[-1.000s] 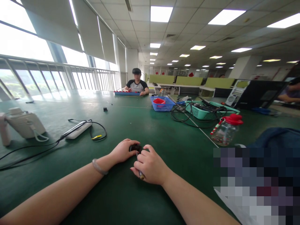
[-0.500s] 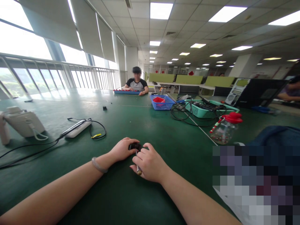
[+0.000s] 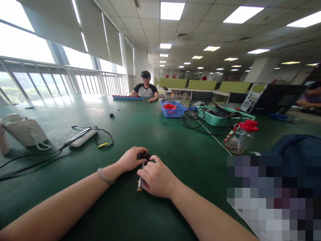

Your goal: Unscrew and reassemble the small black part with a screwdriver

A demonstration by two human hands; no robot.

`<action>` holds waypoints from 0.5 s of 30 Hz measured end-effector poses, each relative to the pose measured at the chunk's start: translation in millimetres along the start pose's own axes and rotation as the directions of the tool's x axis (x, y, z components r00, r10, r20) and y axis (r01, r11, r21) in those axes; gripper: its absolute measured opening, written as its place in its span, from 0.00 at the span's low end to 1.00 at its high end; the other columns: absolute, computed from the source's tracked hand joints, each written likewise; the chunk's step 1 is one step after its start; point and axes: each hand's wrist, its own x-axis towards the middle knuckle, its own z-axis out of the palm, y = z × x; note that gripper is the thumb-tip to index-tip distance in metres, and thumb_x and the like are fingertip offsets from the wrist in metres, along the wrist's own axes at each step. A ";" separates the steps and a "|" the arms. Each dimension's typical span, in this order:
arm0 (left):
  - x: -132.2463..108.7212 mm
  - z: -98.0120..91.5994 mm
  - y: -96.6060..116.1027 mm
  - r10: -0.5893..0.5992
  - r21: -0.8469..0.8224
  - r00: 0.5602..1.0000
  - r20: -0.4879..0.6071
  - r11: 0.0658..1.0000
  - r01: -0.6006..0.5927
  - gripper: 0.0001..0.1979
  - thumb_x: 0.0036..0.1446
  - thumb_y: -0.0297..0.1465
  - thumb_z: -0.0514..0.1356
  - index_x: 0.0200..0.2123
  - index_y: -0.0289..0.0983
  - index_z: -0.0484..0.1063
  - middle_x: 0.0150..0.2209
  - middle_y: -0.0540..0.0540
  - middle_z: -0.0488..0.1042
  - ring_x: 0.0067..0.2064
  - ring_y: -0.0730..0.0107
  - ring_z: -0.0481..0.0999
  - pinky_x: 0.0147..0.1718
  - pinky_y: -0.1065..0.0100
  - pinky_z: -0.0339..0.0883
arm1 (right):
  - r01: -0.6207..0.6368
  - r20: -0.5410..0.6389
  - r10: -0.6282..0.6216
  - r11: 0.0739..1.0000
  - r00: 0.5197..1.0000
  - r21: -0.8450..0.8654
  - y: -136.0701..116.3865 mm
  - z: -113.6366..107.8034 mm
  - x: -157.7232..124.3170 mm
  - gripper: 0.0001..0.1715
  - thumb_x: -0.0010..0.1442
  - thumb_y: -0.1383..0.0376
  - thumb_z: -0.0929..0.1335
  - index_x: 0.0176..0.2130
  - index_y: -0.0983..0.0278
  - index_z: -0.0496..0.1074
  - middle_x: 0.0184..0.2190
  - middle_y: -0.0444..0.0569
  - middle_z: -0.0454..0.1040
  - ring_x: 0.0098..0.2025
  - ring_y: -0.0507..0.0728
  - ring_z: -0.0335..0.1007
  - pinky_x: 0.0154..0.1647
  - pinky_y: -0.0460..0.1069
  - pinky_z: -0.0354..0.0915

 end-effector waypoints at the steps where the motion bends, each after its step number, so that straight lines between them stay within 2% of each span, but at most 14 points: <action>1: 0.0 -0.1 0.1 0.000 -0.002 1.000 -0.001 1.000 0.000 0.18 0.50 0.34 0.63 0.46 0.42 0.73 0.42 0.47 0.77 0.47 0.60 0.73 0.49 0.61 0.66 | -0.001 -0.006 0.001 1.000 1.000 0.000 -0.8 -0.5 0.3 0.10 0.61 0.63 0.65 0.41 0.63 0.72 0.33 0.49 0.77 0.35 0.56 0.68 0.55 0.59 0.54; 10: 0.3 1.3 -1.6 0.002 -0.008 1.000 -0.001 1.000 -0.002 0.18 0.49 0.33 0.62 0.46 0.42 0.73 0.41 0.47 0.77 0.46 0.60 0.72 0.48 0.62 0.66 | -0.069 -0.148 0.059 0.996 0.987 -0.062 3.6 -4.7 -1.4 0.12 0.62 0.65 0.64 0.45 0.62 0.72 0.35 0.50 0.76 0.36 0.56 0.67 0.56 0.61 0.54; 15: 0.6 2.7 -2.6 0.003 -0.013 1.000 -0.011 1.000 -0.004 0.18 0.49 0.32 0.61 0.46 0.42 0.72 0.41 0.47 0.77 0.46 0.61 0.72 0.48 0.62 0.66 | -0.026 -0.187 0.008 0.995 0.982 -0.094 8.3 -2.2 -4.4 0.12 0.60 0.66 0.65 0.45 0.62 0.72 0.34 0.48 0.76 0.36 0.56 0.66 0.55 0.60 0.55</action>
